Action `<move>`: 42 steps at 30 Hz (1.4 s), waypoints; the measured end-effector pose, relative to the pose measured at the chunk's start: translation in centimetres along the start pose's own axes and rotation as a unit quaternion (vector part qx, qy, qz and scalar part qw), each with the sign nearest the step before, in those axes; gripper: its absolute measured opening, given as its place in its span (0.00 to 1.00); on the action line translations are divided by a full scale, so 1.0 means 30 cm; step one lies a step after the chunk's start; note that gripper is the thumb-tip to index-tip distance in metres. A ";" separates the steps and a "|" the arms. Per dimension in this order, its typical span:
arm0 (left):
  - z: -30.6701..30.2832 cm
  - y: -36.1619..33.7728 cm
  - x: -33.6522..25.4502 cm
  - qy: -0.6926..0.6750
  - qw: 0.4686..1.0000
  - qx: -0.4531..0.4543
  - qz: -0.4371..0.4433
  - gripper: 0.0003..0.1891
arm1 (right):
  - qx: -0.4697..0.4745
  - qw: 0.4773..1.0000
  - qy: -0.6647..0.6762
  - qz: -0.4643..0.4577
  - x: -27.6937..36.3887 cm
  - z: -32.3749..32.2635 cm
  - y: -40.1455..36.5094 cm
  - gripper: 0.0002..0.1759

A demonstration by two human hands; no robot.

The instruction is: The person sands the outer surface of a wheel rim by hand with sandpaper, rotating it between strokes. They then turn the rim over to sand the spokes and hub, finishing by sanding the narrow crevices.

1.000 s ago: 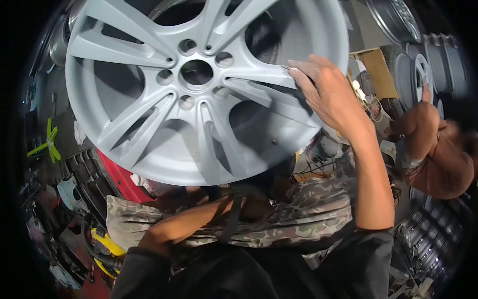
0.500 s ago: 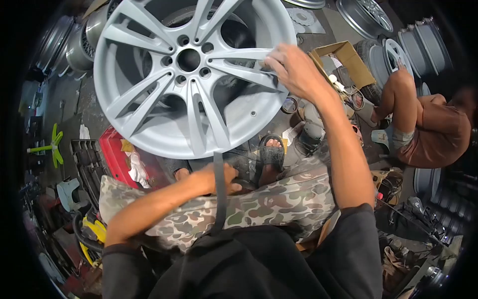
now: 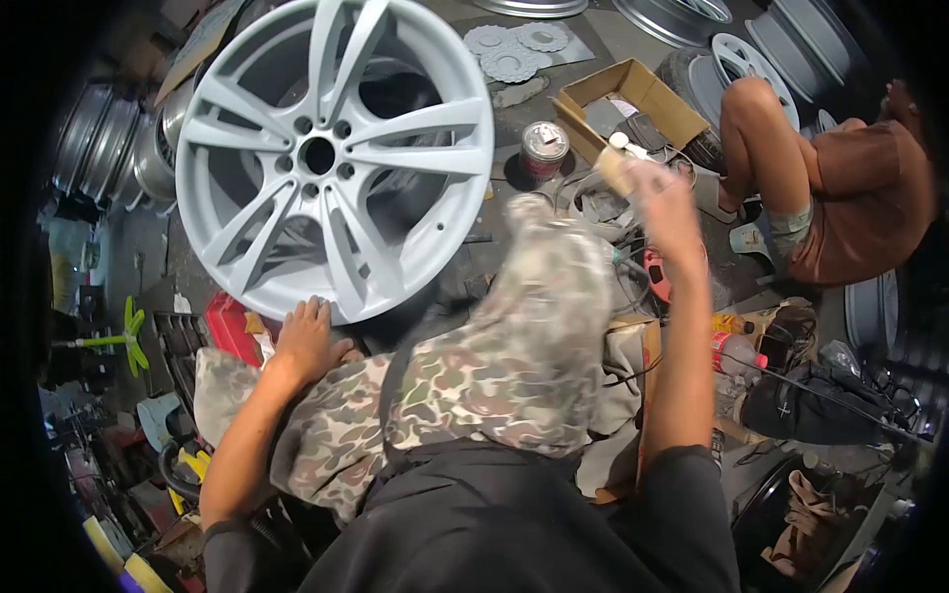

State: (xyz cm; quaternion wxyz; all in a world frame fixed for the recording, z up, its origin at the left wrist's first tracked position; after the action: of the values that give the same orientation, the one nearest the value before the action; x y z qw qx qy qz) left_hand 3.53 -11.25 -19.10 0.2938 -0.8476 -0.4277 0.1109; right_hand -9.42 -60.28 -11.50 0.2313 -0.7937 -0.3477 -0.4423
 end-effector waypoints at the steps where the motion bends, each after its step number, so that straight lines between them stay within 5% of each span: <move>1: 0.028 0.009 0.009 0.008 1.000 -0.006 0.001 0.45 | 0.011 0.999 -0.007 -0.047 -0.139 0.062 0.010 0.20; 2: 0.059 0.011 0.021 -0.002 1.000 -0.006 0.001 0.48 | 0.027 0.993 -0.034 -0.109 -0.190 0.144 -0.015 0.18; 6: 0.086 -0.016 0.029 0.044 0.997 -0.061 0.035 0.50 | 0.160 0.986 0.025 0.042 -0.507 0.502 -0.089 0.15; 7: 0.092 -0.017 0.050 0.069 0.995 -0.066 0.006 0.51 | 0.130 0.989 0.064 -0.023 -0.596 0.582 -0.092 0.13; 8: 0.091 -0.018 0.064 0.094 0.992 -0.073 -0.028 0.52 | 0.144 0.984 0.083 0.062 -0.660 0.640 -0.096 0.14; 13: 0.148 0.031 0.070 0.169 0.979 -0.041 -0.109 0.53 | 0.192 0.941 0.198 0.196 -0.810 0.790 -0.083 0.19; 16: 0.196 0.050 0.002 0.202 0.975 -0.005 -0.097 0.52 | 0.165 0.983 -0.079 0.020 -0.857 0.786 -0.073 0.24; 17: 0.217 0.049 -0.003 0.199 0.975 -0.003 -0.102 0.52 | 0.170 0.982 -0.079 0.017 -0.826 0.763 -0.093 0.24; 19: 0.249 0.059 -0.069 0.173 0.982 -0.071 0.022 0.48 | 0.172 0.934 -0.314 -0.011 -0.796 0.727 -0.154 0.23; 22: 0.147 0.023 -0.122 0.126 0.991 -0.034 0.032 0.42 | 0.118 0.899 -0.412 -0.094 -0.872 0.764 -0.222 0.23; 25: 0.138 -0.003 -0.088 0.109 0.993 -0.022 0.040 0.41 | 0.119 0.914 -0.381 -0.072 -0.912 0.772 -0.244 0.22; 27: 0.103 -0.018 -0.072 0.094 0.994 -0.044 0.044 0.42 | 0.084 0.926 -0.356 -0.095 -0.854 0.743 -0.229 0.20; 29: 0.051 -0.043 -0.040 -0.012 0.997 -0.061 0.044 0.43 | 0.122 0.953 -0.274 0.043 -0.849 0.715 -0.187 0.17; 33: 0.034 -0.037 0.072 0.024 0.999 -0.020 0.014 0.44 | 0.038 0.978 -0.203 -0.009 -0.613 0.564 -0.091 0.13; 35: -0.059 -0.053 0.081 0.037 0.995 -0.088 0.036 0.37 | 0.020 0.998 -0.048 0.022 -0.414 0.446 -0.070 0.11; 37: -0.183 -0.045 0.076 -0.146 0.988 0.034 0.019 0.30 | -0.052 0.990 0.007 -0.134 -0.154 0.336 -0.056 0.08; 38: -0.239 -0.049 0.086 -0.194 0.972 -0.108 0.081 0.26 | -0.053 0.981 0.022 -0.184 -0.030 0.293 -0.052 0.09; 40: -0.358 -0.046 0.090 -0.295 0.934 -0.160 0.124 0.23 | -0.078 0.939 0.033 -0.333 0.201 0.232 -0.047 0.12; 42: -0.492 -0.069 0.076 -0.378 0.895 -0.188 0.142 0.21 | -0.049 0.929 0.043 -0.365 0.382 0.229 -0.039 0.13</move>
State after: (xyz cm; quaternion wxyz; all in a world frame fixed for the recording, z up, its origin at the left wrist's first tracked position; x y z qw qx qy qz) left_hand 10.02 -14.44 -5.88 -0.0739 -0.8329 -0.3943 0.3812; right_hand -2.38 -50.90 -5.00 0.0295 -0.6027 -0.5811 -0.5460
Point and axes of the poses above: each hand's wrist, its own y-axis towards the middle knuckle, its own z-axis out of the palm, x = y × z, the point moved 6 cm from there along y, towards the middle knuckle
